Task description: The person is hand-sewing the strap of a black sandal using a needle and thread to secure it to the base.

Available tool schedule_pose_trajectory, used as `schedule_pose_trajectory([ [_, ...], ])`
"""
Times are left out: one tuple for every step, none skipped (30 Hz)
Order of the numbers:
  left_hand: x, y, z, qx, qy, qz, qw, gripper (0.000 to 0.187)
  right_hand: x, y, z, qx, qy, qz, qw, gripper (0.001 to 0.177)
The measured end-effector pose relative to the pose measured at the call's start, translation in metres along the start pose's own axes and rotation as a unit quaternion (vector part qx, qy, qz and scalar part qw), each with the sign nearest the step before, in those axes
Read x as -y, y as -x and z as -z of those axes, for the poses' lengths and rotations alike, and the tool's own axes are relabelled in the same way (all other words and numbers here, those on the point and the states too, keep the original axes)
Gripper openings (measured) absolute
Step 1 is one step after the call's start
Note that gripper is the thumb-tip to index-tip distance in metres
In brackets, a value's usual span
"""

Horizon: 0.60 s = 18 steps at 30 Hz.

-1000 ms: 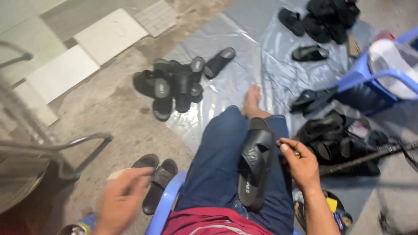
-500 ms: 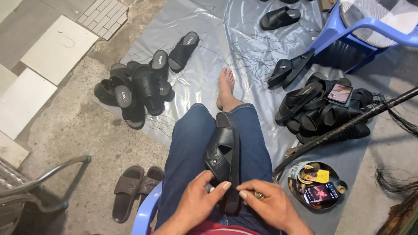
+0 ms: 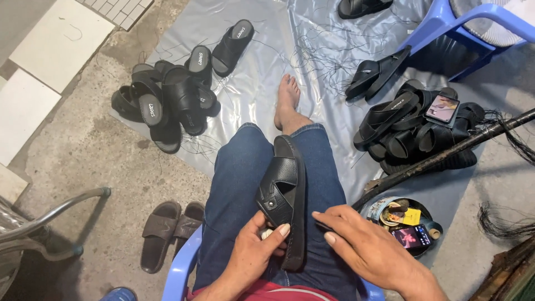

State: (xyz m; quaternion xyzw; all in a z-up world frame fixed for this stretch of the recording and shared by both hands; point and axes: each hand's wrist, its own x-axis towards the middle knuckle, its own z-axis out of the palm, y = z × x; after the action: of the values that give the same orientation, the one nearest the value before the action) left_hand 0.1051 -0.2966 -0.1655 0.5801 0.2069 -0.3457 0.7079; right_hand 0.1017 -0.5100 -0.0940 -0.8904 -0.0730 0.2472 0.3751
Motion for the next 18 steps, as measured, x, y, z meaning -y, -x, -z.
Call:
schedule_pose_trajectory([
  [0.001,0.001,0.000,0.002,0.013,0.006,1.000,0.021,0.002,-0.002,0.001,-0.009,0.005,0.027,1.000,0.035],
  [0.003,0.002,-0.001,0.005,0.026,0.012,1.000,0.020,0.003,-0.005,0.002,-0.019,0.010,0.053,0.998,0.034],
  [0.003,0.001,0.000,0.004,0.028,0.012,1.000,0.020,0.004,-0.009,0.002,-0.017,0.011,0.053,0.998,0.034],
  [0.003,0.001,0.000,0.006,0.033,0.010,0.999,0.020,0.005,-0.012,0.003,0.005,0.033,0.025,0.999,0.035],
  [0.004,0.001,0.001,0.007,0.037,0.009,0.999,0.020,0.006,-0.016,0.003,0.027,0.055,-0.005,0.998,0.036],
  [0.007,0.000,0.002,0.006,0.039,0.011,0.999,0.020,0.006,-0.017,0.002,0.030,0.056,-0.005,0.998,0.036],
  [0.010,-0.002,0.003,0.012,0.051,0.013,0.999,0.017,0.005,-0.019,0.002,0.018,0.058,0.024,0.998,0.033],
  [0.012,-0.004,0.004,0.017,0.062,0.015,0.998,0.015,0.005,-0.021,0.002,0.005,0.060,0.052,0.997,0.030],
  [0.014,-0.005,0.005,0.017,0.063,0.016,0.998,0.015,0.006,-0.023,0.003,0.007,0.060,0.051,0.997,0.030],
  [0.015,-0.005,0.005,0.023,0.072,0.017,0.997,0.015,0.007,-0.024,0.003,0.006,0.071,0.067,0.995,0.030],
  [0.016,-0.007,0.005,0.029,0.080,0.018,0.996,0.014,0.007,-0.026,0.005,0.004,0.082,0.083,0.993,0.030],
  [0.015,-0.008,0.005,0.030,0.080,0.018,0.996,0.014,0.008,-0.028,0.006,0.004,0.083,0.082,0.993,0.030],
  [0.016,-0.008,0.006,0.029,0.074,0.020,0.997,0.013,0.008,-0.029,0.007,0.000,0.074,0.087,0.993,0.028],
  [0.016,-0.008,0.006,0.027,0.069,0.023,0.997,0.012,0.009,-0.030,0.008,-0.003,0.066,0.091,0.994,0.026],
  [0.017,-0.009,0.007,0.027,0.070,0.023,0.997,0.012,0.007,-0.030,0.008,-0.002,0.066,0.091,0.994,0.026],
  [0.018,-0.009,0.007,0.035,0.081,0.023,0.996,0.011,0.005,-0.029,0.007,-0.001,0.073,0.095,0.993,0.027],
  [0.018,-0.010,0.007,0.044,0.091,0.022,0.995,0.011,0.003,-0.030,0.007,0.001,0.080,0.100,0.992,0.028],
  [0.019,-0.010,0.007,0.044,0.092,0.022,0.995,0.011,0.002,-0.030,0.006,0.001,0.080,0.100,0.992,0.028],
])
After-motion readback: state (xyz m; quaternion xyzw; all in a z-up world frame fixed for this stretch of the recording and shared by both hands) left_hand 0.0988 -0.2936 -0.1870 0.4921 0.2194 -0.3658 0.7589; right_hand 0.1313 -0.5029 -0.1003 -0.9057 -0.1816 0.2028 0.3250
